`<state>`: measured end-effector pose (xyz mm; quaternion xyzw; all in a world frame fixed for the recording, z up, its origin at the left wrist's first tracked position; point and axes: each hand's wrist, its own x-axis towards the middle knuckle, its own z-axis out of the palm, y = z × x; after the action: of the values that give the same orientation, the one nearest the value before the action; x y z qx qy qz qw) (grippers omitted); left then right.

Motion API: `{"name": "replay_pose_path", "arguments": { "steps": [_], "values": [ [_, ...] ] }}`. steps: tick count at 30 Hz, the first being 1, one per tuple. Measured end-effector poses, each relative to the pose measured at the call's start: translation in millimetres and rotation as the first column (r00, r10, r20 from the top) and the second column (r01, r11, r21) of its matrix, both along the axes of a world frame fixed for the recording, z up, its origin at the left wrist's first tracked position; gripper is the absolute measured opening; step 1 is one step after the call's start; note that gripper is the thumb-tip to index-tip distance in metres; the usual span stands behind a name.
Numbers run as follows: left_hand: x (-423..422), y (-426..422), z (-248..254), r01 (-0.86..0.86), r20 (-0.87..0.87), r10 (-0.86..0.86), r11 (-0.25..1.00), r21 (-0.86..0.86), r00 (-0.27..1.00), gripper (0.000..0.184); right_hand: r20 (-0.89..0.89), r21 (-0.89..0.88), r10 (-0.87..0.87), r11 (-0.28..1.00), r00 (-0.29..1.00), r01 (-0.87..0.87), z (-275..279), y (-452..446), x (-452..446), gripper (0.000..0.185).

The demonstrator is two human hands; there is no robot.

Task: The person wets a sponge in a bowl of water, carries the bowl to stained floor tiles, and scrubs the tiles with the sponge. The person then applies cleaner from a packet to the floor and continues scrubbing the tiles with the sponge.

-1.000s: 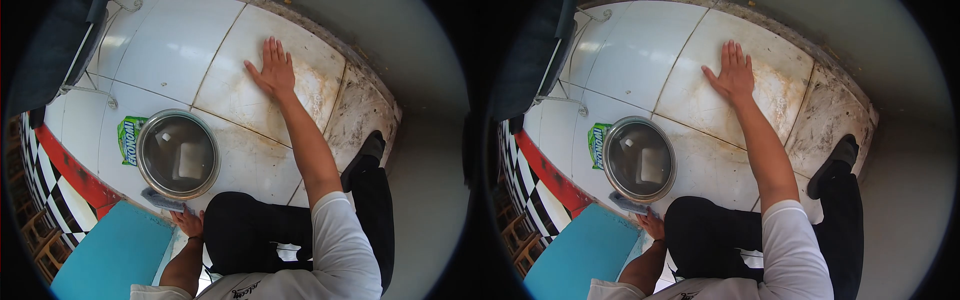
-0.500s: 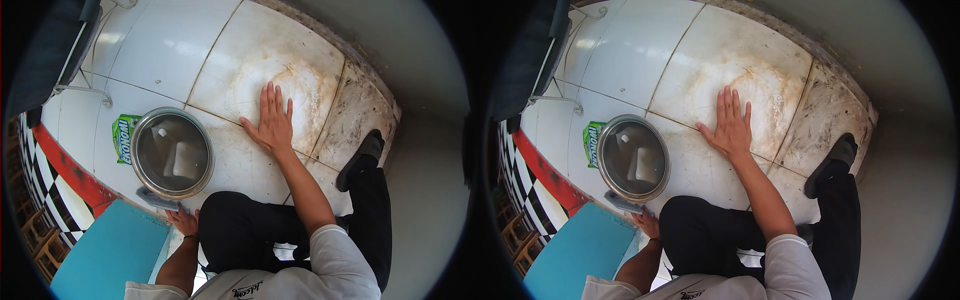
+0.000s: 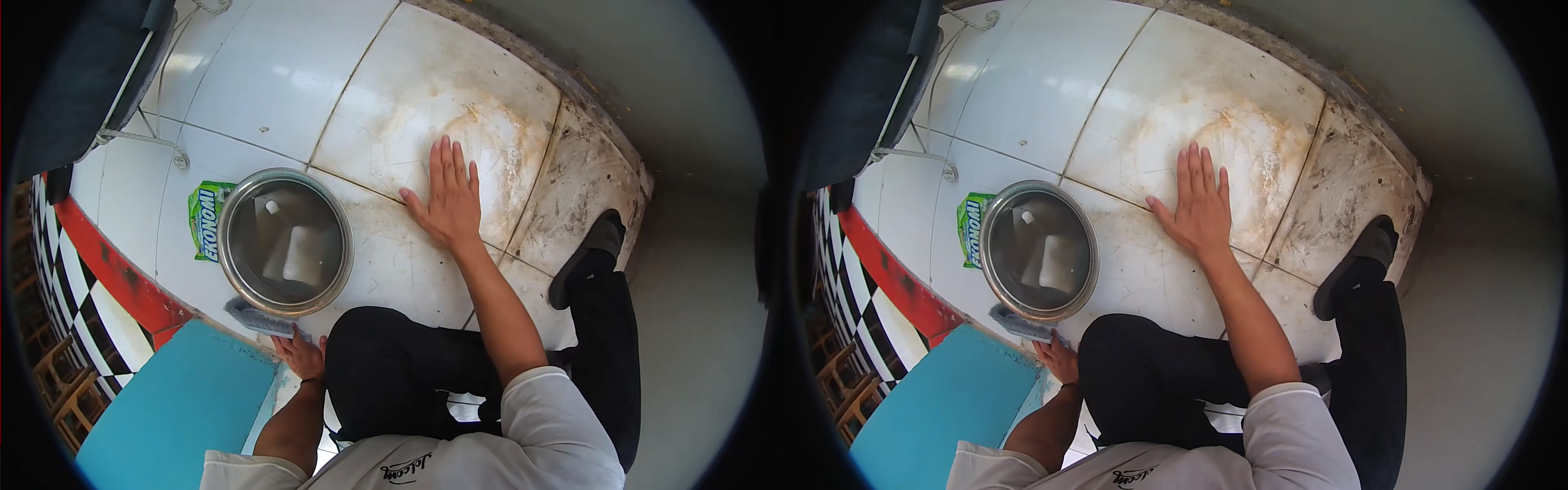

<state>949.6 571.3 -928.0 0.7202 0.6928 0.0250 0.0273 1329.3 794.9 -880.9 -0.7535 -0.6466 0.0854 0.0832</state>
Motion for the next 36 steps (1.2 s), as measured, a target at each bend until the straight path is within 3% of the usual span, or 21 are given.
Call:
{"name": "replay_pose_path", "arguments": {
  "steps": [4, 6, 8, 10, 12, 16, 18, 21, 24, 26, 31, 36],
  "values": [
    [1.1, -1.3, 0.4, -0.009, 0.003, 0.009, 1.0, -0.013, 1.0, 0.073, 0.02, -0.071, 0.038, 0.997, 0.999, -0.036, 5.2, -34.5, 7.0, 0.092],
    [3.0, 0.1, 2.3, -0.011, -0.004, 0.011, 1.0, -0.004, 1.0, 0.074, 0.09, -0.043, 0.021, 0.999, 0.996, -0.017, 2.9, 0.9, 38.3, 0.093],
    [1.7, 2.2, -0.4, 0.004, 0.029, -0.004, 1.0, 0.001, 1.0, 0.075, 0.122, 0.032, -0.187, 0.982, 0.975, 0.185, -17.2, 61.6, 78.3, 0.094],
    [-0.4, -3.0, 0.9, -0.005, 0.032, 0.006, 1.0, -0.024, 0.999, 0.075, 0.109, 0.057, -0.264, 0.964, 0.958, 0.259, -22.3, 119.3, 84.8, 0.096],
    [0.0, -3.4, 0.4, -0.03, 0.01, 0.031, 0.998, -0.063, 0.999, 0.076, 0.153, 0.109, -0.224, 0.972, 0.962, 0.209, -26.2, 145.0, 53.5, 0.097],
    [-3.6, -2.4, -3.6, -0.024, -0.023, 0.024, 0.999, -0.033, 0.999, 0.077, -0.096, 0.088, 0.08, 0.994, 0.992, -0.071, -4.8, 79.7, -32.9, 0.092],
    [-0.9, -1.1, -4.1, -0.007, -0.022, 0.007, 1.0, 0.023, 1.0, 0.078, -0.107, 0.026, 0.065, 0.998, 0.992, -0.062, 2.1, 24.4, -30.4, 0.094],
    [-7.0, -5.0, -10.1, -0.001, -0.033, 0.001, 1.0, 0.024, 0.999, 0.08, 0.117, -0.042, -0.036, 0.998, 0.993, 0.041, 0.5, -10.7, 30.6, 0.095],
    [-5.8, -2.5, -9.2, 0.025, -0.041, -0.023, 0.998, 0.049, 0.999, 0.081, 0.193, 0.021, -0.291, 0.956, 0.937, 0.293, -19.4, 39.8, 133.8, 0.093],
    [-4.6, -2.2, -7.5, 0.011, -0.03, -0.01, 0.999, 0.035, 0.999, 0.08, 0.172, -0.015, -0.353, 0.933, 0.92, 0.361, -17.3, 75.4, 168.1, 0.092],
    [-3.7, -3.0, -6.1, -0.013, -0.028, 0.013, 1.0, -0.003, 1.0, 0.078, 0.126, 0.041, -0.288, 0.958, 0.949, 0.285, -16.4, 22.9, 109.8, 0.093],
    [-10.1, -8.0, -15.3, -0.02, -0.058, 0.02, 1.0, 0.012, 0.998, 0.077, 0.084, -0.096, -0.207, 0.972, 0.975, 0.215, 2.2, -51.2, 53.5, 0.097]
  ]
}}
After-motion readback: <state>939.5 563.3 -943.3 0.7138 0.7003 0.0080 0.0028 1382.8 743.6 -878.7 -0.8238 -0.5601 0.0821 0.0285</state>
